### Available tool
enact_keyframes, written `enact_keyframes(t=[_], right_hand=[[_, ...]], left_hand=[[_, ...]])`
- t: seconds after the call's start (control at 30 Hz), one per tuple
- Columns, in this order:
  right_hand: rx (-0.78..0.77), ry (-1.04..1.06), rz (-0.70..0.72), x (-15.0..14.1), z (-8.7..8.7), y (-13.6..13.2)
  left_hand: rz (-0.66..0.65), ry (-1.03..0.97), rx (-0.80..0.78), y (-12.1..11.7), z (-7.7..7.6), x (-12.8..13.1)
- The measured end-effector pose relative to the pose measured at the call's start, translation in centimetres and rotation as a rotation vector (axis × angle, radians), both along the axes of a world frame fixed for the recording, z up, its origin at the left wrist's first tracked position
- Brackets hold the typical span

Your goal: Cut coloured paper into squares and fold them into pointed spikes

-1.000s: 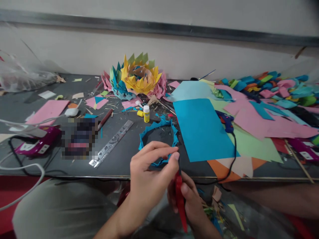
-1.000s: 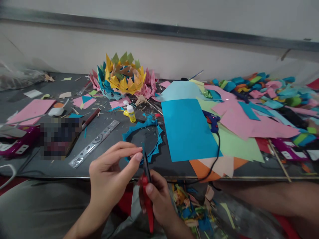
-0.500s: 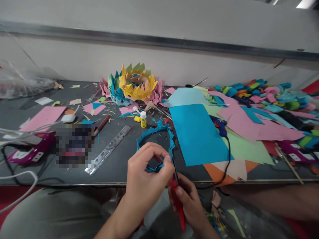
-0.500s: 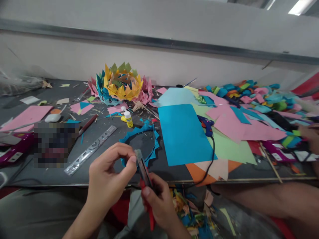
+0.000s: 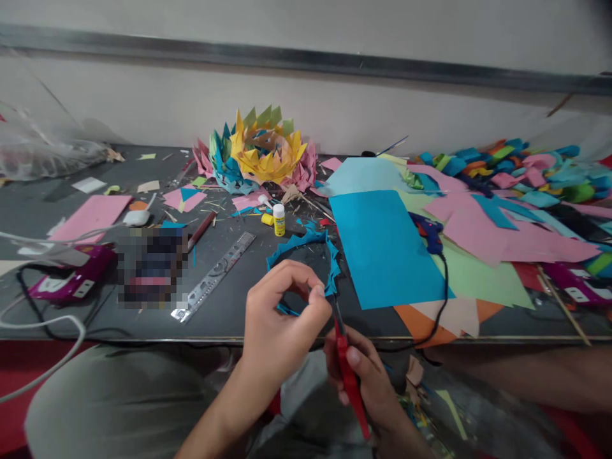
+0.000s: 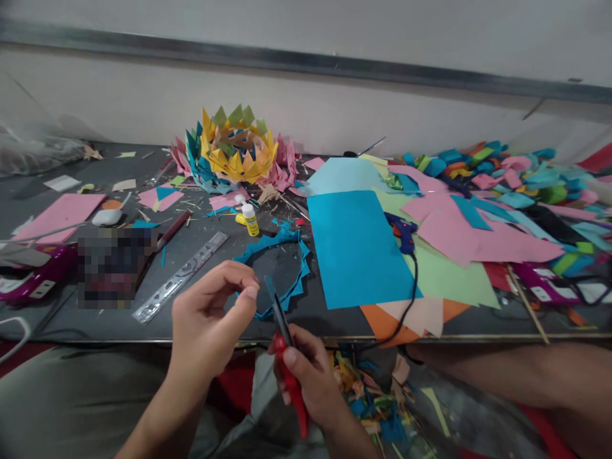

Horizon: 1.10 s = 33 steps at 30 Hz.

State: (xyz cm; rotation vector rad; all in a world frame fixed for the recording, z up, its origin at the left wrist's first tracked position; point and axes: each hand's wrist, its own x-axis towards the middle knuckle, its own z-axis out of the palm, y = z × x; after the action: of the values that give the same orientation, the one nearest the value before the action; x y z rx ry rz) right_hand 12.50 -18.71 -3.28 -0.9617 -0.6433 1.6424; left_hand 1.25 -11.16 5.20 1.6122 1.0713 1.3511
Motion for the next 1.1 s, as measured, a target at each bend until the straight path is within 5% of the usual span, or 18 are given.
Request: enact_keyframes(t=[0.27,0.4,0.5,0.67,0.77,0.87,1.0,1.1], right_hand=[[0.048,0.481,0.206,0.1,0.0,0.0],[0.084,0.458,0.208,0.7,0.2,0.1],[0.114,0.089,0.074,2.7,0.7,0.7],[0.131,-1.035,-0.405,7.6,1.1,3.4],[0.079,-1.529,-0.378,10.0,0.5,5.5],[0.174,-1.764,-0.242,11.0,-0.2,7.4],[0.329,-1.884,-0.281,9.3,0.4,9.2],[0.341,-1.728,0.008,6.3,1.8,9.8]], left_hand=[[-0.025,-0.365,-0.075,0.7,-1.0,-0.5],[0.027,-0.316,-0.068,1.4,-1.8,-0.7],[0.111,-0.160,-0.025,2.1,-2.8,-1.9],[0.229,0.074,-0.033,3.6,-5.1,-4.7],[0.239,0.314,-0.166,4.2,-6.3,-5.5],[0.222,0.559,-0.197,4.9,-6.8,-5.6],[0.132,0.867,-0.233,6.5,-5.8,-5.2],[0.032,1.109,-0.245,8.3,-4.5,-4.6]])
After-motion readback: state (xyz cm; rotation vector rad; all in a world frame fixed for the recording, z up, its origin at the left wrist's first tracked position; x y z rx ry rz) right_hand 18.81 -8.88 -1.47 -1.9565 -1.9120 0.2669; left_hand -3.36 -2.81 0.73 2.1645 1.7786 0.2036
